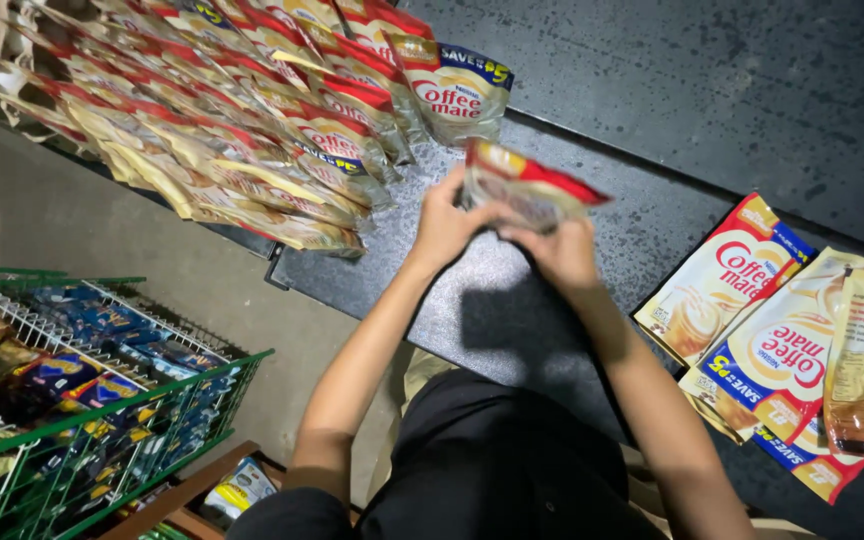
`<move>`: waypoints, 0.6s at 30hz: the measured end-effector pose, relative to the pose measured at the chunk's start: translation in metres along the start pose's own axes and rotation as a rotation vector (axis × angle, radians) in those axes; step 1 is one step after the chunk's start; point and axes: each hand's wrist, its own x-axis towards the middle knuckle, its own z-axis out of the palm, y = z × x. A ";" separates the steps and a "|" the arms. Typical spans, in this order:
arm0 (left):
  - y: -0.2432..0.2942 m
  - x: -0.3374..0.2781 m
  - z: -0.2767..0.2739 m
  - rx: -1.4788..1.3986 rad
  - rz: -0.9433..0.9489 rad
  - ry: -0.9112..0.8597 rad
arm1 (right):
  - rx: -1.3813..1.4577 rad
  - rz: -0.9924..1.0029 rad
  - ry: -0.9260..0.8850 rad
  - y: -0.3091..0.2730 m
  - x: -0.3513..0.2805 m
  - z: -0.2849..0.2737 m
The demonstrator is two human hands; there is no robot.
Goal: Sorting and organizing individual cream powder packets on a low display surface.
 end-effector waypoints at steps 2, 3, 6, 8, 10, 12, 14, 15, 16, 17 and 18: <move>-0.002 0.003 0.003 0.014 0.104 0.180 | 0.060 0.106 0.042 0.010 0.022 0.018; 0.002 0.001 0.006 0.037 0.175 0.308 | 0.078 0.150 0.044 0.016 0.032 0.025; 0.000 -0.008 0.014 0.032 0.237 0.468 | 0.105 0.200 0.030 0.026 0.055 0.044; -0.001 -0.014 0.017 0.004 0.220 0.499 | 0.117 0.211 0.012 0.025 0.065 0.053; 0.002 -0.019 0.018 0.065 0.188 0.488 | 0.153 0.147 -0.004 0.020 0.073 0.058; 0.002 -0.019 0.017 0.107 0.187 0.481 | 0.174 0.122 -0.024 0.015 0.077 0.060; 0.000 -0.018 0.016 0.148 0.187 0.470 | 0.195 0.098 -0.042 0.008 0.079 0.057; -0.001 -0.017 0.016 0.158 0.201 0.473 | 0.128 0.018 -0.041 0.004 0.079 0.054; -0.002 -0.015 0.015 0.168 0.215 0.476 | 0.061 -0.062 -0.040 0.000 0.080 0.050; -0.001 -0.014 0.015 0.167 0.214 0.472 | 0.059 -0.058 -0.037 -0.002 0.079 0.047; -0.001 -0.013 0.014 0.170 0.216 0.478 | -0.018 -0.121 -0.021 -0.004 0.078 0.045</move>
